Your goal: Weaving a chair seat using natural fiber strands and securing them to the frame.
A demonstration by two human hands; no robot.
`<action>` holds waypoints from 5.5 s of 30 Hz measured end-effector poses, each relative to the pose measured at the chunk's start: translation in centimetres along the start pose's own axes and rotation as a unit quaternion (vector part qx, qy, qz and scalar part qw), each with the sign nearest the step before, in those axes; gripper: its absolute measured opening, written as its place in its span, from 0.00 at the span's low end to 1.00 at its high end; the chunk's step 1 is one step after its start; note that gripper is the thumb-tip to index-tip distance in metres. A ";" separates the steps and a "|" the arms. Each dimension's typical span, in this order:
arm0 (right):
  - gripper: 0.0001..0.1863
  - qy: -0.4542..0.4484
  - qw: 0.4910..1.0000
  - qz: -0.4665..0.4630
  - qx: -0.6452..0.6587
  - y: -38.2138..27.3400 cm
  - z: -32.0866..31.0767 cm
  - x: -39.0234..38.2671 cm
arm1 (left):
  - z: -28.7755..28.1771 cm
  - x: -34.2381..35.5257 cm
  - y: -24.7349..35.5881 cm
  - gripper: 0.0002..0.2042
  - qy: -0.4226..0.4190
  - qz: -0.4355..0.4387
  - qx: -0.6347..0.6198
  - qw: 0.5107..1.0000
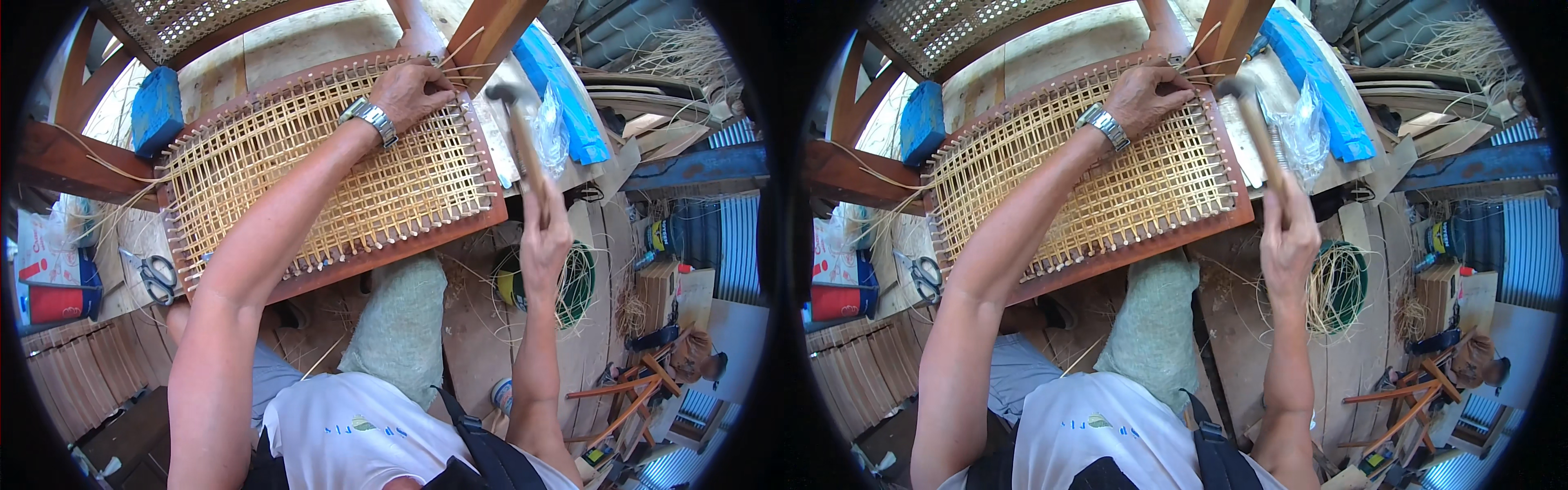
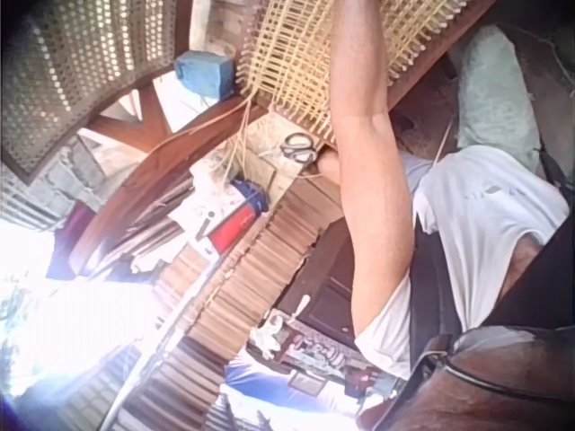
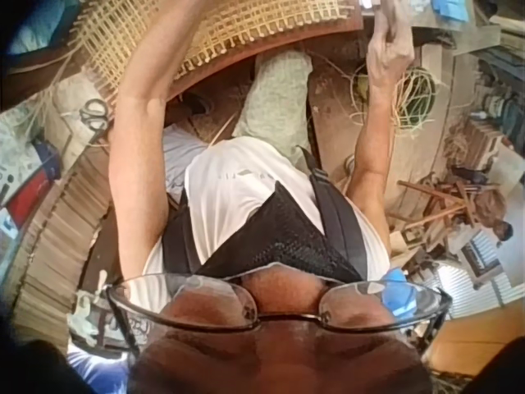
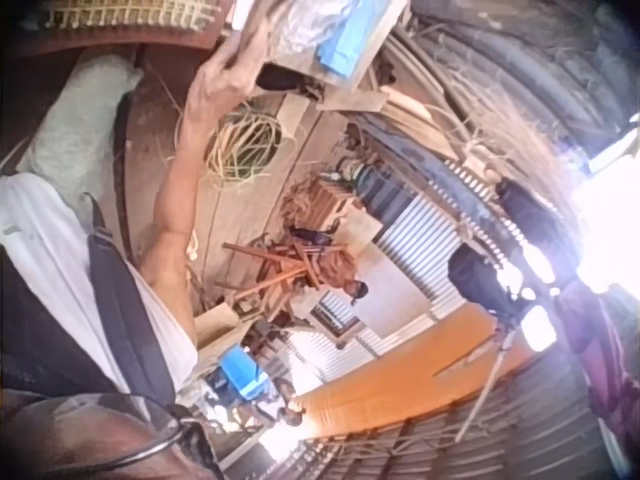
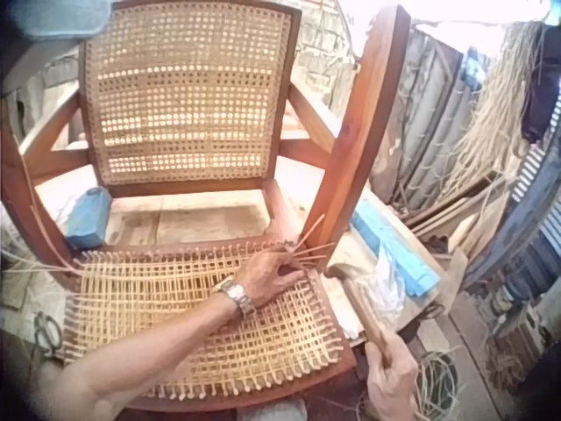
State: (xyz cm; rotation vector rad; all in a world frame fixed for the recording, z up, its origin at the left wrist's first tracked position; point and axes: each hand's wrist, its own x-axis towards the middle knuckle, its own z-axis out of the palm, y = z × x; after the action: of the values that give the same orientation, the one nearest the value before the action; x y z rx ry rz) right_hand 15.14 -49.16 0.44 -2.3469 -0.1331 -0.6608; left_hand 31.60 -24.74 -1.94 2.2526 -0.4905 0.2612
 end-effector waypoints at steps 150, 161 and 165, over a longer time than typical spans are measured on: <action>0.14 -0.158 0.979 0.044 -0.121 4.4 -1.2 3.3 | -19.9 -30.5 -10.4 0.15 0.454 -0.427 -0.169 0.763; 0.12 -0.239 0.949 0.067 -0.197 6.3 5.3 6.0 | -21.4 -32.0 -13.5 0.17 0.378 -0.459 -0.052 0.802; 0.12 -0.234 0.957 0.104 -0.135 6.4 4.4 5.8 | -21.3 -31.6 -12.8 0.16 0.368 -0.460 -0.055 0.806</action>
State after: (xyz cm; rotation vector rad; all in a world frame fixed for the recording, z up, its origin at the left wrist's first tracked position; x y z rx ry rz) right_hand 23.75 -51.69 -3.30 -2.6961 -0.0031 -0.0100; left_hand 7.93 7.29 -7.15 1.8149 0.9585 0.5255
